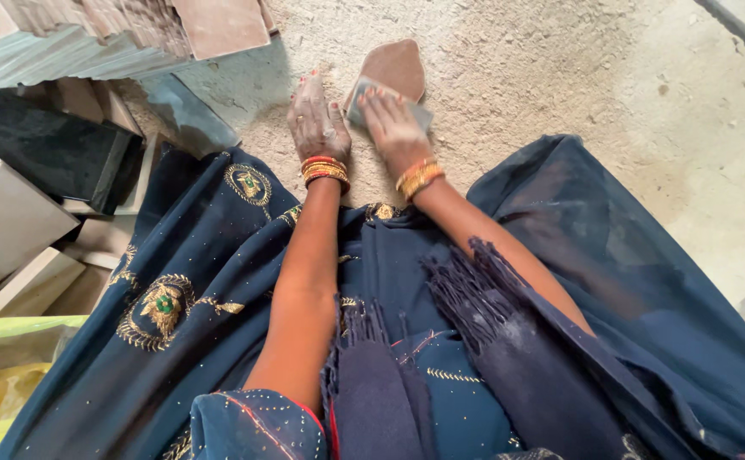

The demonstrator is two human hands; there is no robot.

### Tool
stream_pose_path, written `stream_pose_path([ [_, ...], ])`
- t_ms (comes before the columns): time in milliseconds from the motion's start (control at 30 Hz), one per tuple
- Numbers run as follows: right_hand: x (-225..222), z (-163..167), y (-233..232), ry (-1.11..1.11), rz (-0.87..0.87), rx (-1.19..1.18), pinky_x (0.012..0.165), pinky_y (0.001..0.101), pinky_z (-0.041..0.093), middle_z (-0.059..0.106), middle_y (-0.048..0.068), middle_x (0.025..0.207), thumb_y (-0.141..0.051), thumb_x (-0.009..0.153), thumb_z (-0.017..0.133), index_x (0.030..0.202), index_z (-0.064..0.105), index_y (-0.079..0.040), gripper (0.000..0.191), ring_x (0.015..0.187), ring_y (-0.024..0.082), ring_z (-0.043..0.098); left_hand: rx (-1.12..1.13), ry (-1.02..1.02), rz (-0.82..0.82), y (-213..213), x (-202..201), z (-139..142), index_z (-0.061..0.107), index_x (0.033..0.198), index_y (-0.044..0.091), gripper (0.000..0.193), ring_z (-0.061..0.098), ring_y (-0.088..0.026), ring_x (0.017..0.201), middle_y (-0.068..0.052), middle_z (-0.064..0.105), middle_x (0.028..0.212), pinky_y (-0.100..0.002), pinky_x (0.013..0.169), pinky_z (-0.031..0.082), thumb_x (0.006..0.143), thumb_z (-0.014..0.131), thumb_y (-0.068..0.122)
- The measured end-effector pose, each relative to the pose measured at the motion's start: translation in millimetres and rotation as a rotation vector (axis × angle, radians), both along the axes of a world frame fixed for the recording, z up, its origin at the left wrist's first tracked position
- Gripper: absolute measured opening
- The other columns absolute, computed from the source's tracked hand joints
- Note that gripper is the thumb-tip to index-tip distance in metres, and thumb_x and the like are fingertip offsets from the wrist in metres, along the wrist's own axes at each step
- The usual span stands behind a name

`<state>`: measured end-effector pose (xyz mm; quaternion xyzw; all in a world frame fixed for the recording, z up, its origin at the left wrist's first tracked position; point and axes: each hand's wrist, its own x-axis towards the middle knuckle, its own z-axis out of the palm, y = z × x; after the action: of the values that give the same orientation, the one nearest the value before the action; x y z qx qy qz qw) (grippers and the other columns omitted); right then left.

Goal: The person sits on the floor and sands multiple small, brown, arched tiles using a sanding block. They hold each tile with one hand and rub the surface with the sanding block in the other hand, repeating the process for several tiles.

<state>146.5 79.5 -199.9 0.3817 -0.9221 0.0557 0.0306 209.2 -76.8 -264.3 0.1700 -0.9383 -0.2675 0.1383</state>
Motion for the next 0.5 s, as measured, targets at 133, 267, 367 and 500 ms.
stream_pose_path([
  [133, -27, 3, -7, 0.077, -0.163, 0.146, 0.122, 0.0398, 0.036, 0.047, 0.019, 0.158, 0.002, 0.096, 0.056, 0.157, 0.041, -0.003, 0.063, 0.146, 0.026, 0.047, -0.108, 0.039, -0.112, 0, 2, 15, 0.039, 0.15, 0.001, 0.087, 0.036, -0.034, 0.146, -0.021, 0.043, 0.152, -0.052, 0.122, 0.022, 0.093, 0.069, 0.06],
  [267, -35, 9, -11, 0.06, -0.212, 0.129, 0.118, 0.0381, 0.037, 0.05, 0.02, 0.155, 0.009, 0.084, 0.051, 0.151, 0.044, 0.001, 0.068, 0.141, 0.028, 0.05, -0.132, 0.052, -0.118, -1, -1, 23, 0.042, 0.149, 0.001, 0.104, 0.034, -0.033, 0.148, -0.018, 0.042, 0.152, -0.052, 0.124, 0.021, 0.082, 0.075, 0.074],
  [367, -32, 11, -14, -0.079, -0.05, 0.058, 0.128, 0.0441, 0.033, 0.04, 0.016, 0.162, -0.001, 0.11, 0.05, 0.162, 0.035, -0.004, 0.055, 0.151, 0.027, 0.042, -0.112, 0.053, -0.112, -1, -2, 22, 0.043, 0.147, 0.002, 0.106, 0.035, -0.031, 0.146, -0.017, 0.043, 0.151, -0.051, 0.124, 0.021, 0.078, 0.077, 0.075],
  [500, -36, 11, -16, -0.108, -0.106, 0.102, 0.125, 0.0447, 0.034, 0.037, 0.02, 0.161, 0.0, 0.1, 0.048, 0.158, 0.035, 0.002, 0.059, 0.149, 0.03, 0.04, -0.135, 0.031, -0.098, 0, -1, 16, 0.044, 0.147, 0.004, 0.108, 0.036, -0.03, 0.147, -0.015, 0.043, 0.153, -0.05, 0.124, 0.021, 0.075, 0.077, 0.078],
])
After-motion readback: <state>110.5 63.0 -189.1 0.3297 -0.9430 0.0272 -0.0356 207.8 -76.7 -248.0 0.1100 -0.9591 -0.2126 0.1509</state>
